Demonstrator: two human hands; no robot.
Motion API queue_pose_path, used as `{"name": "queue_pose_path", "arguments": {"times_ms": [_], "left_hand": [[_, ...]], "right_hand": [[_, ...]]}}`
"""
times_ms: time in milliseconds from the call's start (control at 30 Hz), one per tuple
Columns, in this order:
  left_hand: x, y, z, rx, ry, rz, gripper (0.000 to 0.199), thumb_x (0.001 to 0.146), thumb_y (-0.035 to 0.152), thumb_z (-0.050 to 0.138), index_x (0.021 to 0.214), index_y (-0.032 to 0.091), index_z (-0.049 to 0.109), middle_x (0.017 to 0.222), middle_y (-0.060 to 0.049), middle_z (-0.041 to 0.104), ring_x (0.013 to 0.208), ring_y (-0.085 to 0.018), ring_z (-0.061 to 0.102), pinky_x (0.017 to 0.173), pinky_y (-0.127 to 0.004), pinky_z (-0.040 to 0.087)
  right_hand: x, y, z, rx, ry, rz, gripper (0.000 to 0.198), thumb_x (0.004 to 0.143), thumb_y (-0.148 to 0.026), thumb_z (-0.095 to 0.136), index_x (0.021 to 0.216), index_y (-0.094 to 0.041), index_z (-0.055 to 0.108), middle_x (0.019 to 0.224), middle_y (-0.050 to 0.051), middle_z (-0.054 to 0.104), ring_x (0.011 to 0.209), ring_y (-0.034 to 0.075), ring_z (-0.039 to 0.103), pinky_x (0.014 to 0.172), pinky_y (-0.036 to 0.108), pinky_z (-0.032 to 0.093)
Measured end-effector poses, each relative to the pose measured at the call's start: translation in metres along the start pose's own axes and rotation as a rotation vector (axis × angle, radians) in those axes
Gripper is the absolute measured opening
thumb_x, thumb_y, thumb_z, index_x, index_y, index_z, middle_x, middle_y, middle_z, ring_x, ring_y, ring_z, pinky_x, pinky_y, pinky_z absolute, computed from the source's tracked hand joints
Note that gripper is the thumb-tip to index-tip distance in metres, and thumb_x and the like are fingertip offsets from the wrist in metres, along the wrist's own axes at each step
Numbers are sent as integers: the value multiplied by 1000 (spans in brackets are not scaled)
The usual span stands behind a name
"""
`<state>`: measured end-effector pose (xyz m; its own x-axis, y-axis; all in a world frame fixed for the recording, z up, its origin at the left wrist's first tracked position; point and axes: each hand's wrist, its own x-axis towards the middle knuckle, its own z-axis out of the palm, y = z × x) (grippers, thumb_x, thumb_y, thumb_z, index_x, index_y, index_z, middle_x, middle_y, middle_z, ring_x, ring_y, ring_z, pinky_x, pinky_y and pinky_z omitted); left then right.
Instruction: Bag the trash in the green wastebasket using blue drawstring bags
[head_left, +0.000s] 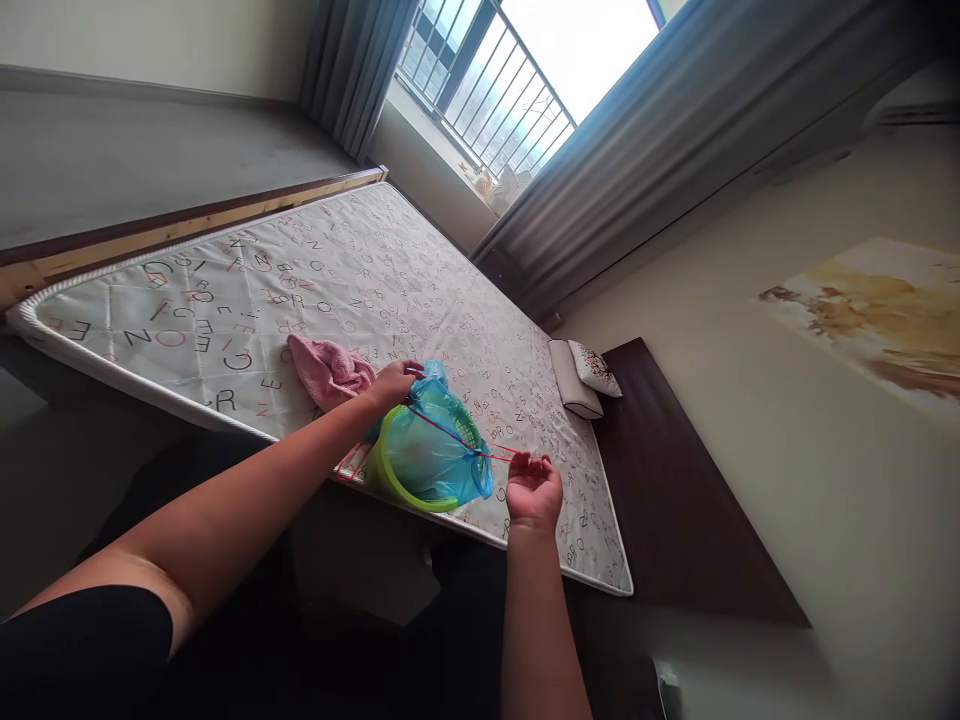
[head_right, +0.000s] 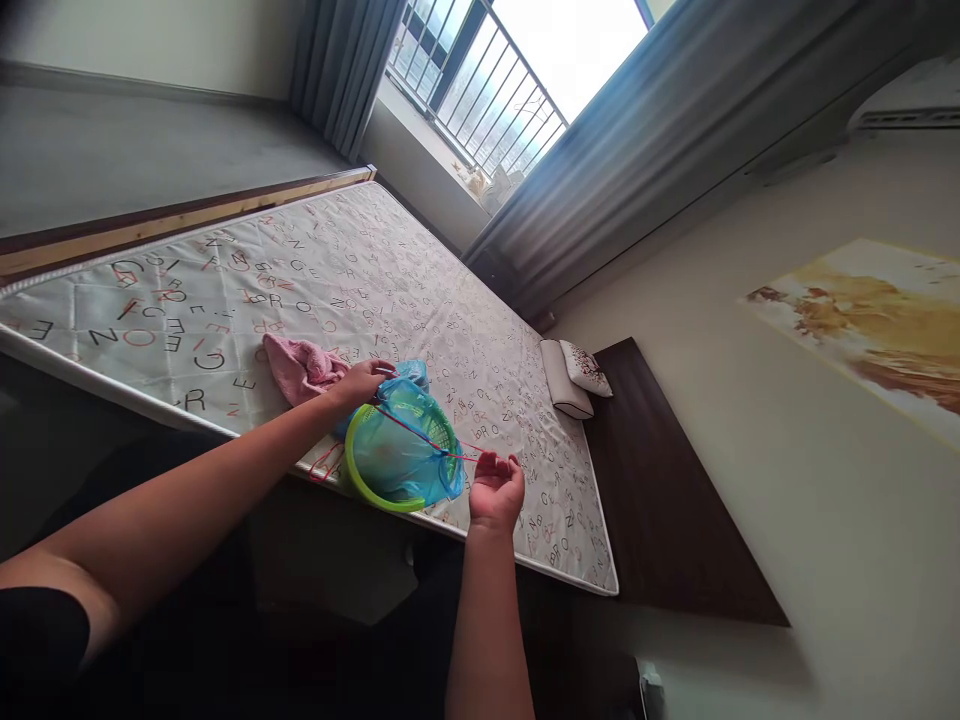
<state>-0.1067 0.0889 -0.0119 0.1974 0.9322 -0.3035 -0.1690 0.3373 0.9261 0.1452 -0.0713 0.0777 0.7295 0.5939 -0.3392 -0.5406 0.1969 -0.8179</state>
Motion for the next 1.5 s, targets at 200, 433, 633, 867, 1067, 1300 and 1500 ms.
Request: {"name": "queue_pose_path", "arguments": {"times_ms": [200, 433, 633, 867, 1067, 1300, 1500], "left_hand": [[7, -1, -9, 103, 54, 186, 38, 92, 13, 54, 129, 13, 63, 113, -10, 77, 56, -9, 63, 53, -21, 50], [14, -4, -6, -11, 170, 353, 27, 96, 21, 54, 118, 15, 67, 117, -9, 76, 71, -11, 68, 62, -22, 52], [17, -3, -14, -105, 357, 353, 14, 93, 21, 61, 105, 21, 69, 102, -3, 79, 60, -11, 62, 60, -22, 48], [20, 12, -25, -583, 240, -2, 20, 87, 16, 50, 69, 19, 57, 64, -2, 63, 56, -14, 60, 59, -25, 49], [7, 36, -29, -981, -150, 60, 37, 100, 24, 50, 63, 19, 50, 58, 0, 53, 56, -13, 58, 62, -27, 52], [1, 38, -28, -701, -420, 68, 66, 107, 65, 34, 111, 13, 75, 79, -11, 75, 36, -6, 30, 38, -22, 23], [-15, 39, -15, -298, -797, 21, 64, 96, 74, 55, 75, 15, 68, 56, -3, 56, 34, -6, 29, 36, -22, 22]], "right_hand": [[-4, -17, 0, 13, -317, 23, 8, 85, -23, 63, 92, -21, 65, 74, -4, 69, 40, 3, 30, 36, 14, 31], [-1, -7, 15, -296, -261, -77, 30, 75, -27, 70, 104, -21, 65, 123, 3, 73, 43, -1, 25, 34, 14, 20], [-11, -2, 25, -420, -172, -582, 36, 74, -28, 66, 110, -21, 69, 124, 2, 71, 57, 2, 53, 53, 19, 49], [-6, -28, 18, -56, -126, -273, 29, 65, -16, 69, 90, -23, 55, 69, -9, 58, 55, 7, 54, 57, 20, 52], [-15, -27, 15, -170, -191, -230, 37, 67, -24, 76, 99, -23, 58, 74, -10, 55, 49, 3, 39, 46, 17, 35], [-39, -11, 23, -996, -156, -908, 34, 86, -41, 66, 114, -21, 68, 106, 5, 62, 67, 10, 51, 62, 28, 46], [-60, 5, 47, -1044, -515, -896, 33, 91, -32, 60, 120, -21, 71, 138, 14, 65, 90, 18, 68, 65, 29, 52]]}}
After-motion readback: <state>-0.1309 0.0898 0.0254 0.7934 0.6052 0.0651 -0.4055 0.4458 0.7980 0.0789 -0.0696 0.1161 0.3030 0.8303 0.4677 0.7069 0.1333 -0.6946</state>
